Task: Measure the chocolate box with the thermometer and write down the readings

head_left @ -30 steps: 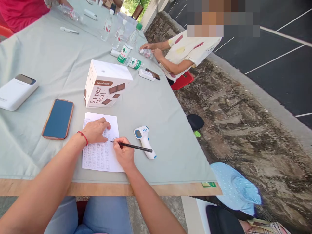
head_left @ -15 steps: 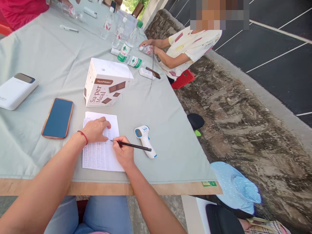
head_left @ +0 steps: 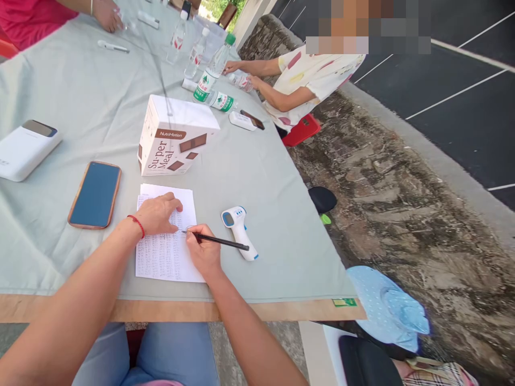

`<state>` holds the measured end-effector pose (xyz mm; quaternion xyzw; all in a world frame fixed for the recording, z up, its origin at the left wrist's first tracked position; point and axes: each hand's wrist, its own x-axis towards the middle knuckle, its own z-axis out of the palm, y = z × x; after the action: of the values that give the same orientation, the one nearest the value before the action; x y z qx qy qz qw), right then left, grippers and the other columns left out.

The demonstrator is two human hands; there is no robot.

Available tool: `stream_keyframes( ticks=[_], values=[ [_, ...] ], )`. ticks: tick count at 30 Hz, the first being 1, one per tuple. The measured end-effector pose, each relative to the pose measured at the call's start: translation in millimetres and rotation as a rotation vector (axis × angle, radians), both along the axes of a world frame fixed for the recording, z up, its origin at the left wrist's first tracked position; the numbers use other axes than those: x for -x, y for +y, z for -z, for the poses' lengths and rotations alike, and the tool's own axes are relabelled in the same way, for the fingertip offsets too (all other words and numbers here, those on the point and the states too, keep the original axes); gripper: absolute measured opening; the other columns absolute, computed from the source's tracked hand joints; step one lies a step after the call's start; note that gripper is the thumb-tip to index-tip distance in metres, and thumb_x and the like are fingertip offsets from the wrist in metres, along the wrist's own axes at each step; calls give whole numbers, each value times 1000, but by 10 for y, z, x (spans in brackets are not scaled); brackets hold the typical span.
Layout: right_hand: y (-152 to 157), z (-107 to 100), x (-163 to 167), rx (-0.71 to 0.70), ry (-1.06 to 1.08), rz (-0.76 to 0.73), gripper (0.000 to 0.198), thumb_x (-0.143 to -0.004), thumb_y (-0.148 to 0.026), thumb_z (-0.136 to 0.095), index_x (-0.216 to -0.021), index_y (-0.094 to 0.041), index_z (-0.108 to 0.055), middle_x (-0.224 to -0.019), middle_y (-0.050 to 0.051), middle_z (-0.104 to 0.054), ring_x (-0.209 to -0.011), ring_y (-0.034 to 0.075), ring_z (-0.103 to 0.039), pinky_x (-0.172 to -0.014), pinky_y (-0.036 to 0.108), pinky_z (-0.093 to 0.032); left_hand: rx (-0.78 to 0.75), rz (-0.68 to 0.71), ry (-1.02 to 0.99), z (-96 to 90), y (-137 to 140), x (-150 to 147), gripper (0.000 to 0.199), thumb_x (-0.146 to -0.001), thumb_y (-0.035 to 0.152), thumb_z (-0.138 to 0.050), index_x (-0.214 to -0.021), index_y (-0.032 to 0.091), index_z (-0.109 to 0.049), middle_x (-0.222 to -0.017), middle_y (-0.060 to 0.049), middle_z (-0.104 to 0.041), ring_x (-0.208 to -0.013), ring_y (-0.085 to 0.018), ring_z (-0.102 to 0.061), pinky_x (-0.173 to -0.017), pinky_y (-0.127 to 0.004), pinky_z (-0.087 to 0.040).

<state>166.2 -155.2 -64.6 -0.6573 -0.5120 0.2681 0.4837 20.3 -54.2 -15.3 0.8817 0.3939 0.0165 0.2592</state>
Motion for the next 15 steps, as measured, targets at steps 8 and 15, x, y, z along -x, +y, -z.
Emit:
stream_keyframes(
  ticks=[8,15],
  values=[
    [-3,15,-7,2,15,42,8,-72,-29,-53,-69,-23,-56,-63,-3,-60,-58,14,-54,-57,28,-45,1,2,-4,1,-1,3,40,-73,30,-66,-111,22,-56,-117,-5,-57,-98,-22,-62,-68,-30,-45],
    [-12,48,2,-33,-34,20,9,-74,-28,-52,-68,-22,-54,-60,-4,-57,-56,13,-51,-55,26,-43,6,-6,-5,15,4,1,42,-72,30,-66,-112,22,-57,-117,-4,-57,-95,-22,-61,-68,-30,-45]
  ],
)
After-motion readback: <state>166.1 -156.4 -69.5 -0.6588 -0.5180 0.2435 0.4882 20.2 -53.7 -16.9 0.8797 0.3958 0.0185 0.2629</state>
